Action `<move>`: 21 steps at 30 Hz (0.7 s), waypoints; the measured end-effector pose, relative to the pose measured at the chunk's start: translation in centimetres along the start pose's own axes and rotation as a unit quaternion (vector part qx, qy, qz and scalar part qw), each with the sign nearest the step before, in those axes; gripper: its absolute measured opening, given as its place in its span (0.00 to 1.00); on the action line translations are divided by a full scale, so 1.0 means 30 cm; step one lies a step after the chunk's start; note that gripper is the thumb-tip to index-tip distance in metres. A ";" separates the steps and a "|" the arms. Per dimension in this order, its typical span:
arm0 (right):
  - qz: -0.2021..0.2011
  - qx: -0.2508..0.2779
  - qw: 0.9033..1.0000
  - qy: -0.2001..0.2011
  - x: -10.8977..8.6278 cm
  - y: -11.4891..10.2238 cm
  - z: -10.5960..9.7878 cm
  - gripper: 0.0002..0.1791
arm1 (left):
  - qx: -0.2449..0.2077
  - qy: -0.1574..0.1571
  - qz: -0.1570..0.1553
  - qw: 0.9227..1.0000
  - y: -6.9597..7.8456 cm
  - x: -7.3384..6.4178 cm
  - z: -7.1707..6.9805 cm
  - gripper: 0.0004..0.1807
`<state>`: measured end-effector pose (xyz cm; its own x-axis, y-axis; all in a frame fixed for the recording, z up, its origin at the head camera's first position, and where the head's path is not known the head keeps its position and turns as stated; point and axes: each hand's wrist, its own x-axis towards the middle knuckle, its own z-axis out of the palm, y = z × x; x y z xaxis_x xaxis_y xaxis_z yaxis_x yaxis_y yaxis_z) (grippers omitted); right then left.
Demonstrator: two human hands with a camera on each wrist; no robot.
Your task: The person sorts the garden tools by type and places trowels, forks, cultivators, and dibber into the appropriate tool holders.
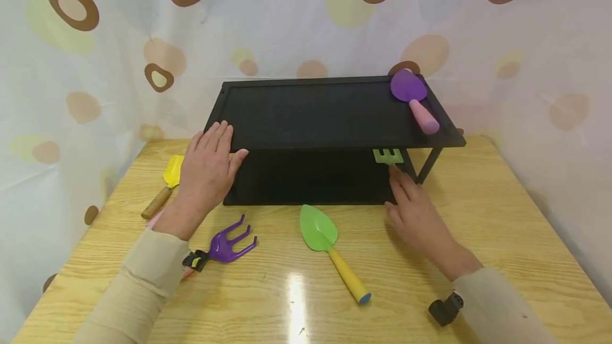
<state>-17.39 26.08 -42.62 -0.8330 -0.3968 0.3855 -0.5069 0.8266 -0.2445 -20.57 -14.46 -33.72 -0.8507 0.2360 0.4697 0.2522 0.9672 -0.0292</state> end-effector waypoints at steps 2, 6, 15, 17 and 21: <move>0.009 0.008 1.000 -0.015 -0.017 -0.014 -0.010 0.37 | 0.001 0.000 0.000 1.000 0.000 0.000 0.000 0.35; 0.033 0.022 0.998 -0.046 -0.052 -0.041 -0.025 0.36 | 0.001 -0.001 0.000 1.000 -0.002 0.001 -0.001 0.35; 0.024 0.034 0.998 -0.051 -0.105 -0.119 -0.012 0.35 | 0.006 -0.010 -0.002 1.000 -0.002 0.006 -0.005 0.36; 0.019 0.028 0.998 -0.055 -0.114 -0.141 -0.006 0.34 | 0.004 -0.012 -0.003 1.000 -0.001 0.005 -0.006 0.36; 0.007 0.023 0.998 -0.060 -0.131 -0.183 0.002 0.35 | 0.003 -0.016 -0.003 1.000 0.002 0.003 -0.006 0.36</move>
<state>-11.35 23.07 -42.85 -0.8597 -0.4316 0.2732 -0.5015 0.8149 -0.2907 -20.55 -14.39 -33.50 -0.8663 0.2324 0.4422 0.2440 0.9693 -0.0315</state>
